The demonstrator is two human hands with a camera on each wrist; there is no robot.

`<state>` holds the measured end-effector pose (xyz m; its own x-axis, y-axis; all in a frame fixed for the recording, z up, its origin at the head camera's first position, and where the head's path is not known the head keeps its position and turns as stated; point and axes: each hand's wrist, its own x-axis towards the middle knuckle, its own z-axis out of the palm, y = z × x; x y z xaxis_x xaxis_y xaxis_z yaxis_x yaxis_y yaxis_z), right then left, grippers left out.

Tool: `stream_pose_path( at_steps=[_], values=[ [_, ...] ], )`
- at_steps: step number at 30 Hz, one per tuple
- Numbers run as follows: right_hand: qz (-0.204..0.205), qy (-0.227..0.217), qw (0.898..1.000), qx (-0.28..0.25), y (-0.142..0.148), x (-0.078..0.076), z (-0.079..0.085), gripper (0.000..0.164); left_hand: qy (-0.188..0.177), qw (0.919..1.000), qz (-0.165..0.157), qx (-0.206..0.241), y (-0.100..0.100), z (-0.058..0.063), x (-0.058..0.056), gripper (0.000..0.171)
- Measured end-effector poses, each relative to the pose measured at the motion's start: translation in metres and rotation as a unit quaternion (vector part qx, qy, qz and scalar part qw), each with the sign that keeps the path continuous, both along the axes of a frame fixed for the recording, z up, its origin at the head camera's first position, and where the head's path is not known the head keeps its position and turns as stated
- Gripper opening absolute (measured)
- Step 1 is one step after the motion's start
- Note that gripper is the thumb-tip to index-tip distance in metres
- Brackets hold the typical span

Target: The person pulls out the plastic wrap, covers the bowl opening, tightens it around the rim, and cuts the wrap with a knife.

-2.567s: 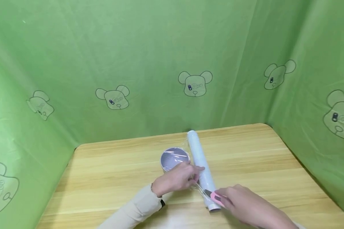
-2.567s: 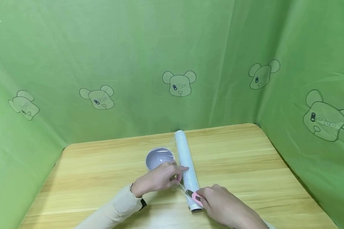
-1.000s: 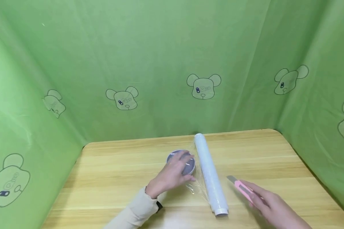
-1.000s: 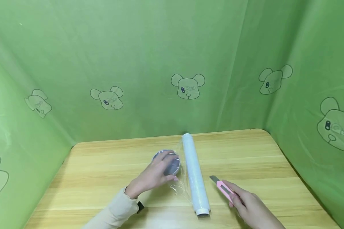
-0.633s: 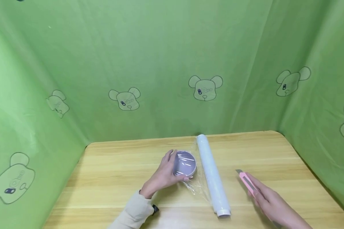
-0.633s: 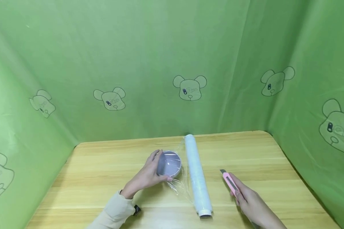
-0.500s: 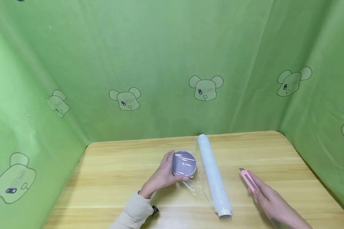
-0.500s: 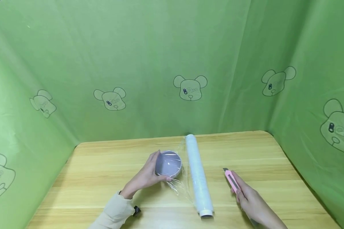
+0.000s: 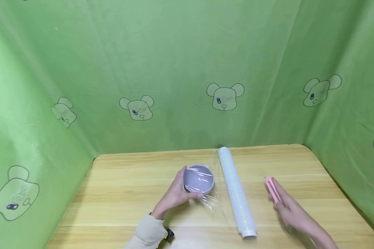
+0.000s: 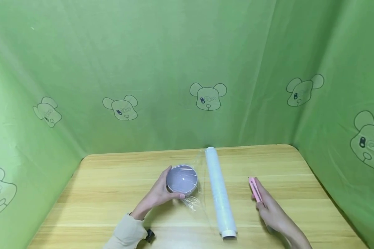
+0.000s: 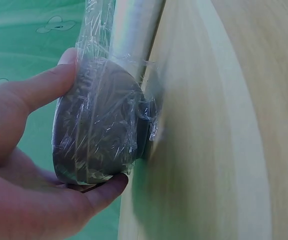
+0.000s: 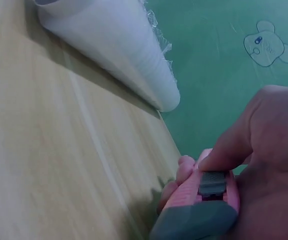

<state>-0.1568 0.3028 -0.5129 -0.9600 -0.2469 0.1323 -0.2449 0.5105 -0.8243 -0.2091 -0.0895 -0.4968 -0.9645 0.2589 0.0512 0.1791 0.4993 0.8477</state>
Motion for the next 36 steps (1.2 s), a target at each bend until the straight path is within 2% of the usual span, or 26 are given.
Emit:
stream_pose_path(
  at_steps=[5,9,14,18,21,26,29,36],
  values=[
    [0.008,-0.009,0.999,-0.034,0.003,-0.008,-0.002,0.099,0.001,0.9999,0.010,0.003,-0.002,0.001,0.000,0.118],
    [0.008,-0.010,0.999,-0.034,0.006,-0.014,-0.003,0.110,-0.008,0.9998,0.014,0.014,-0.003,0.001,0.000,0.118],
    [0.011,0.016,0.999,-0.032,0.006,-0.021,-0.006,0.113,-0.013,0.9996,0.013,0.023,-0.004,0.002,0.000,0.118],
    [-0.018,0.005,0.999,-0.033,0.005,-0.030,-0.005,0.104,-0.014,0.9994,0.008,0.030,-0.005,0.001,-0.001,0.118],
    [-0.062,-0.019,0.998,0.007,0.005,-0.038,-0.003,0.088,-0.015,0.9993,0.007,0.035,-0.006,0.000,-0.001,0.118],
    [-0.117,-0.079,0.988,0.068,0.010,-0.043,0.000,0.064,-0.015,0.9992,0.006,0.036,-0.007,0.001,-0.001,0.119],
    [-0.140,-0.096,0.981,0.093,0.013,-0.042,0.000,0.058,-0.014,0.9992,0.006,0.038,-0.008,0.001,-0.001,0.118],
    [-0.154,-0.055,0.976,0.140,0.016,-0.042,-0.002,0.049,-0.020,0.9987,0.011,0.046,-0.008,0.001,-0.003,0.117]
  ],
)
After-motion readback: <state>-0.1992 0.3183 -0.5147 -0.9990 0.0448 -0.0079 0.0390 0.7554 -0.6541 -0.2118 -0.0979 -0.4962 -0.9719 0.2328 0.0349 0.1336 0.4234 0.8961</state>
